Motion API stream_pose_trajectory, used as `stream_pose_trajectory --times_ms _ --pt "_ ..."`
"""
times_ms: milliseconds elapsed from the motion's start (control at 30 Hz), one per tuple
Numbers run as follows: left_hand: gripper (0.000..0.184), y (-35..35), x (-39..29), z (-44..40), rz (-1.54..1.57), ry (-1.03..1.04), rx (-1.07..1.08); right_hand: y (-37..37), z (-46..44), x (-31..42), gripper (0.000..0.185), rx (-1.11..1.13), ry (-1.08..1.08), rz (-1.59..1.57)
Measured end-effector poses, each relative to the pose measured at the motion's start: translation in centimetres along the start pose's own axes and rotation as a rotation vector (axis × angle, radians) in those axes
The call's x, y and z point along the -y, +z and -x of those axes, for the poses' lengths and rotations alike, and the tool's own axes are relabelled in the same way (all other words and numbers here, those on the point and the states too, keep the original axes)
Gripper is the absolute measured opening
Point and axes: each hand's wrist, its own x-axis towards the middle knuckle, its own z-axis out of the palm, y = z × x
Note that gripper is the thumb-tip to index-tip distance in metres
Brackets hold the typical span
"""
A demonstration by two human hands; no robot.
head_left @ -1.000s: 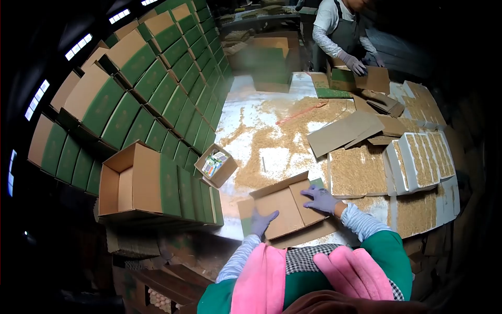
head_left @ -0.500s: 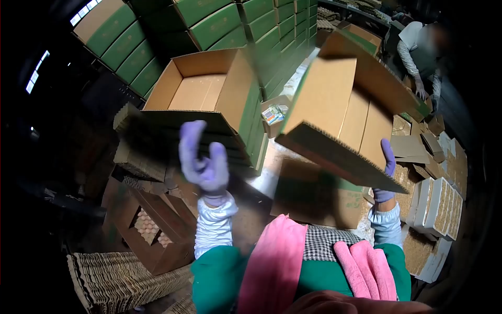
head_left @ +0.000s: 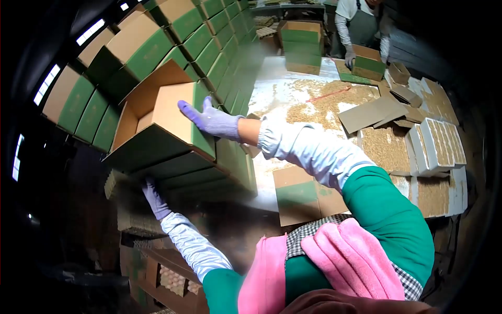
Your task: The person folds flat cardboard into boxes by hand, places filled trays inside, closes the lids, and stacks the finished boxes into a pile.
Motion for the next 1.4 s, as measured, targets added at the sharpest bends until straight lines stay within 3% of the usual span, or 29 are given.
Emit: stream_pose_trajectory --times_ms 67,133,200,267,300,333,367,400,433,467,567,667,700,767,800,867,933,1000,1067,1133,1200,1300,1333,1367,1400 --pt "0.071 -1.4 1.3 -1.3 -0.033 -0.084 0.051 -2.7 -0.3 0.8 0.126 -0.005 0.013 0.6" --pt "0.063 -1.0 0.6 -0.4 -0.077 -0.029 -0.066 -4.9 3.1 -1.4 0.098 -0.356 -0.348 0.688" --pt "0.049 6.8 -7.5 7.2 -0.225 0.316 -0.508 -9.0 7.2 -6.4 0.081 -0.366 -0.411 0.618" --pt "0.042 7.8 -4.5 14.3 -0.474 0.597 -0.391 -13.6 13.7 -13.4 0.079 -0.183 -0.185 0.46" --pt "0.035 10.0 -3.9 18.9 -0.52 0.388 -0.068 -15.5 17.6 -18.9 0.084 -0.143 -0.011 0.484" --pt "0.04 13.6 -5.0 22.8 -0.477 0.125 0.357 -17.2 21.9 -25.0 0.097 -0.117 0.208 0.571" --pt "0.063 15.4 -2.5 25.8 -0.472 -0.025 0.76 -17.7 27.0 -31.1 0.11 -0.096 0.495 0.723" --pt "0.094 16.7 1.6 29.3 -0.679 0.085 1.022 -17.5 31.7 -36.3 0.124 -0.046 0.755 0.842" --pt "0.104 18.0 4.6 32.5 -0.858 -0.013 1.224 -16.7 35.5 -39.0 0.138 -0.008 0.9 0.865" --pt "0.113 18.6 7.4 35.2 -1.04 -0.117 1.42 -16.0 38.8 -41.5 0.142 -0.02 0.974 0.816" --pt "0.115 21.6 5.4 39.0 -1.504 -0.047 1.519 -14.6 42.1 -43.5 0.14 -0.18 0.734 0.851" --pt "0.109 17.1 15.0 41.6 -1.123 0.091 1.314 -15.9 42.9 -43.2 0.138 -0.063 0.685 0.857" --pt "0.099 17.3 13.2 40.6 -1.148 0.083 1.36 -16.4 43.2 -42.8 0.138 -0.104 0.657 0.733" --pt "0.097 18.5 9.0 37.9 -1.038 -0.028 1.438 -18.0 43.6 -41.3 0.137 -0.163 0.582 0.501" --pt "0.097 18.9 7.2 36.5 -0.98 -0.1 1.443 -18.6 43.7 -40.5 0.127 -0.255 0.557 0.45" --pt "0.084 20.0 2.4 33.5 -0.91 -0.16 1.383 -20.6 43.4 -39.9 0.106 -0.424 0.29 0.215" --pt "0.06 20.6 -0.5 31.3 -0.927 -0.01 1.28 -23.2 41.8 -40.0 0.073 -0.426 0.21 0.001" --pt "0.05 21.1 0.6 29.6 -0.934 0.06 1.19 -25.8 40.6 -39.1 0.053 -0.356 0.019 -0.618" --pt "0.048 22.5 -3.6 27.4 -0.837 -0.181 1.114 -27.4 38.2 -36.1 0.046 -0.357 -0.044 -0.602" --pt "0.052 22.4 -3.3 26.5 -0.762 -0.216 1.09 -27.9 35.9 -32.5 0.044 -0.499 0.086 -0.039" --pt "0.051 22.0 -3.3 25.9 -0.752 -0.203 1.006 -27.7 35.2 -29.9 0.046 -0.45 0.054 0.01" --pt "0.046 21.2 -3.9 24.7 -0.884 0.073 1.024 -27.7 35.4 -27.8 0.053 -0.358 0.089 0.022" --pt "0.045 20.9 -4.2 24.9 -0.827 0.222 0.878 -27.9 35.5 -27.4 0.057 -0.381 0.11 0.054" --pt "0.044 21.0 -4.6 24.4 -0.831 0.201 0.901 -28.4 35.8 -26.4 0.06 -0.356 0.123 0.151" --pt "0.043 21.9 -1.9 24.6 -0.788 0.343 0.805 -28.4 35.6 -24.7 0.063 -0.332 0.131 0.25"
